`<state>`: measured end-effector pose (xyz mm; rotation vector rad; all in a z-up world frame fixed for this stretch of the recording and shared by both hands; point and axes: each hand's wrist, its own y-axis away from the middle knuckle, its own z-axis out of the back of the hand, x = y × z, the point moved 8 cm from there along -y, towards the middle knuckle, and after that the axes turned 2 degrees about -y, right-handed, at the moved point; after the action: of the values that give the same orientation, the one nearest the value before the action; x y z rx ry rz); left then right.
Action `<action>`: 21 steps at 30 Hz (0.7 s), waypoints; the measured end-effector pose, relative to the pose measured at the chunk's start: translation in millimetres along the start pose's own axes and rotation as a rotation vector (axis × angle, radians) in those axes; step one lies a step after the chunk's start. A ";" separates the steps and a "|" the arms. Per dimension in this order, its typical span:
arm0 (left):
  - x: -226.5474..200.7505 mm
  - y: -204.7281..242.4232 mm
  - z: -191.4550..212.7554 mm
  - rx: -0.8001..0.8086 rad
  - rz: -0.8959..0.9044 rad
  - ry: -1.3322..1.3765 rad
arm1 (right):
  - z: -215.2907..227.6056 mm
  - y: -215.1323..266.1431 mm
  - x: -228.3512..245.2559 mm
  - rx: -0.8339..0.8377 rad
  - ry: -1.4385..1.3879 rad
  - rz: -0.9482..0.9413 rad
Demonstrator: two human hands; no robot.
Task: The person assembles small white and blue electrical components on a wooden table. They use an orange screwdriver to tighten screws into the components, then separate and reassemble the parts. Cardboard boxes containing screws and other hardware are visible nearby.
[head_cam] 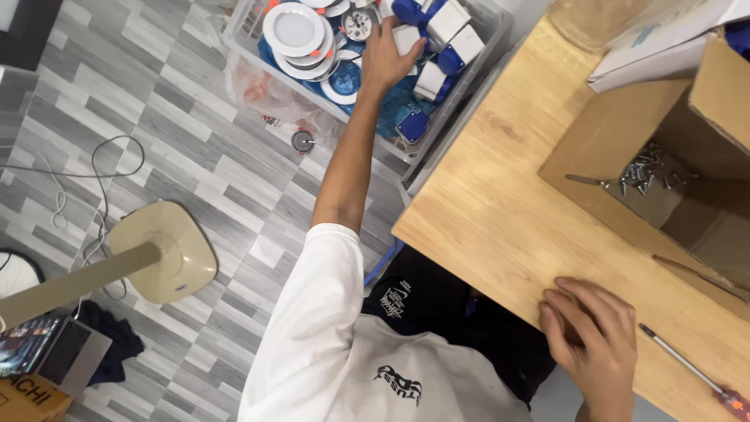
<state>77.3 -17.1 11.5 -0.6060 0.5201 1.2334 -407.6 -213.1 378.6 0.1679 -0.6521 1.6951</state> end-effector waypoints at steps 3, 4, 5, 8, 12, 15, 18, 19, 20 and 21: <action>-8.0 4.3 -1.6 0.176 0.173 -0.052 | 0.8 -0.4 -1.0 -0.002 0.014 -0.009; -4.9 4.5 -10.0 0.180 0.169 -0.052 | 2.3 -1.1 -0.4 -0.005 0.015 -0.014; -0.5 3.1 -12.3 0.154 0.152 -0.078 | 2.2 -2.9 -0.1 -0.006 0.004 -0.008; -3.8 8.5 -1.3 0.159 0.179 -0.046 | 3.5 -3.8 2.1 0.004 -0.006 -0.011; -14.9 28.3 28.1 0.275 0.446 0.107 | 6.9 -0.2 1.9 0.009 -0.014 -0.018; -0.5 40.3 47.5 0.213 0.475 0.171 | 9.1 4.6 -0.2 -0.013 -0.008 -0.043; 12.9 56.0 76.5 -0.118 0.198 0.275 | 10.8 8.6 -1.9 -0.027 -0.012 -0.054; -7.3 70.6 100.4 -0.129 0.186 0.274 | 13.6 8.1 0.7 -0.041 -0.011 -0.045; -16.9 88.3 118.4 -0.136 0.305 0.535 | 16.1 7.6 2.0 -0.048 -0.039 -0.049; -29.3 106.5 130.6 -0.133 0.419 0.800 | 18.5 8.1 2.7 -0.056 -0.064 -0.057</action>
<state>-27.8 73.5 111.6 -1.1536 1.2878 1.3980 -420.4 -220.8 392.6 0.1997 -0.7351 1.6205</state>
